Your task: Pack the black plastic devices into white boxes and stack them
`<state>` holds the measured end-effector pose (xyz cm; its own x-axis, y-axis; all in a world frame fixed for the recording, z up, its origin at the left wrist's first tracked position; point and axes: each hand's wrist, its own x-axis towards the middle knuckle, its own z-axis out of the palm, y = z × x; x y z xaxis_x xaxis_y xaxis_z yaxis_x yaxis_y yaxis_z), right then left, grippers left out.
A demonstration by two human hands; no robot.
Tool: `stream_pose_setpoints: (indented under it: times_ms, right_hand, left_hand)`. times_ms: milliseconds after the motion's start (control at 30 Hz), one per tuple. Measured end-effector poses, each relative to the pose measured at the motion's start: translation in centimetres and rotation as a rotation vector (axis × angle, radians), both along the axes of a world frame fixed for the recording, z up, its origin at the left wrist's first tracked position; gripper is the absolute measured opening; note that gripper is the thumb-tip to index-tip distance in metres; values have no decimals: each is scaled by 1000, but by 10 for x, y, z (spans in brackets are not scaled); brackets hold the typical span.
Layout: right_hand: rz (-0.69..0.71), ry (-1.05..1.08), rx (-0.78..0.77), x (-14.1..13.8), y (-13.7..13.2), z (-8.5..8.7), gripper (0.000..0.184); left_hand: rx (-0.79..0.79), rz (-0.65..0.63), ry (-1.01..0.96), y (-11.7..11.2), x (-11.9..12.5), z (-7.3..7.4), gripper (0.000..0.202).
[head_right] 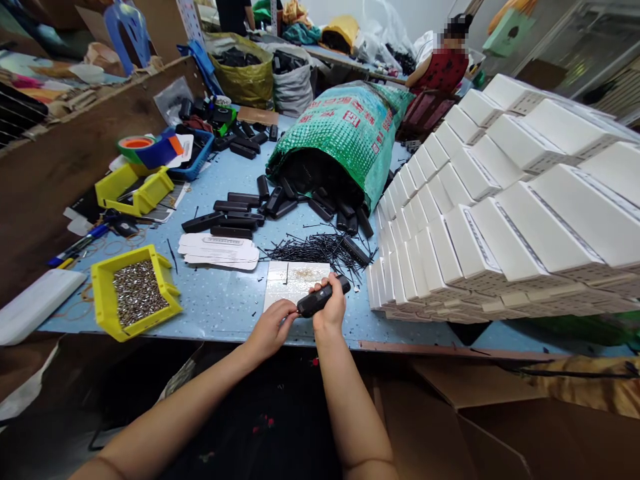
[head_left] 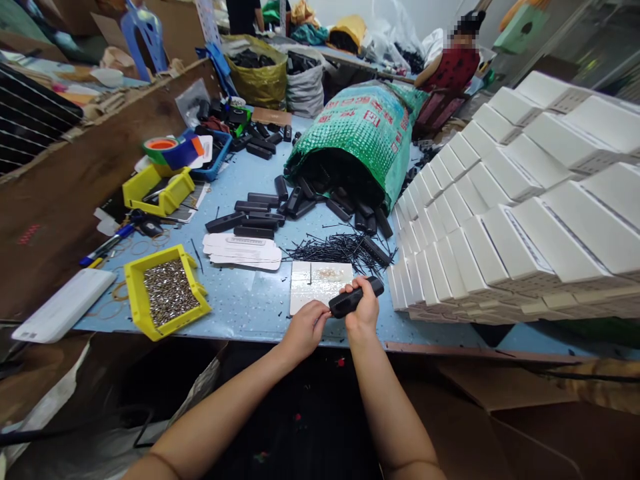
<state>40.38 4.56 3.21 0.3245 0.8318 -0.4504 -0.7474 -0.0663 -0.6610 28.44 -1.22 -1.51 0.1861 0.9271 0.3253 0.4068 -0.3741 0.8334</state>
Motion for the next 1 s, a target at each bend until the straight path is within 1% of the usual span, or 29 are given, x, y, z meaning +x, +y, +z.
stream_pose_setpoints:
  times_ms: [100, 200, 267, 367, 467, 567, 667, 800, 933, 1000]
  right_hand:
    - [46, 68, -32, -1, -2, 4, 35]
    - [2, -5, -58, -6, -6, 4, 30]
    - [-16, -73, -63, -11, -8, 2, 31]
    - [-66, -147, -47, -17, -9, -1, 34]
    - [-138, -190, -23, -20, -9, -2, 39]
    - [-194, -182, -6, -21, -8, -2, 42]
    - [-226, -179, -25, -22, -7, -2, 43]
    - [-220, -238, -30, -23, -5, -4, 42]
    - [-234, -239, -7, -22, -3, -7, 44]
    - [-195, -243, -9, -21, -2, -10, 44]
  left_hand:
    - [55, -13, 91, 1, -9, 0, 11]
    - [92, -2, 162, 2, -17, 5, 11]
    - [118, 8, 215, 1, -19, 9, 10]
    - [170, 13, 266, 0, -17, 13, 14]
    - [212, 37, 301, -2, -14, 13, 17]
    - [263, 72, 348, 0, -11, 12, 20]
    - [312, 76, 351, 4, -11, 10, 21]
    - [286, 52, 341, 9, -10, 8, 22]
    - [249, 56, 383, 11, -10, 5, 22]
    - [232, 58, 399, 11, -10, 2, 22]
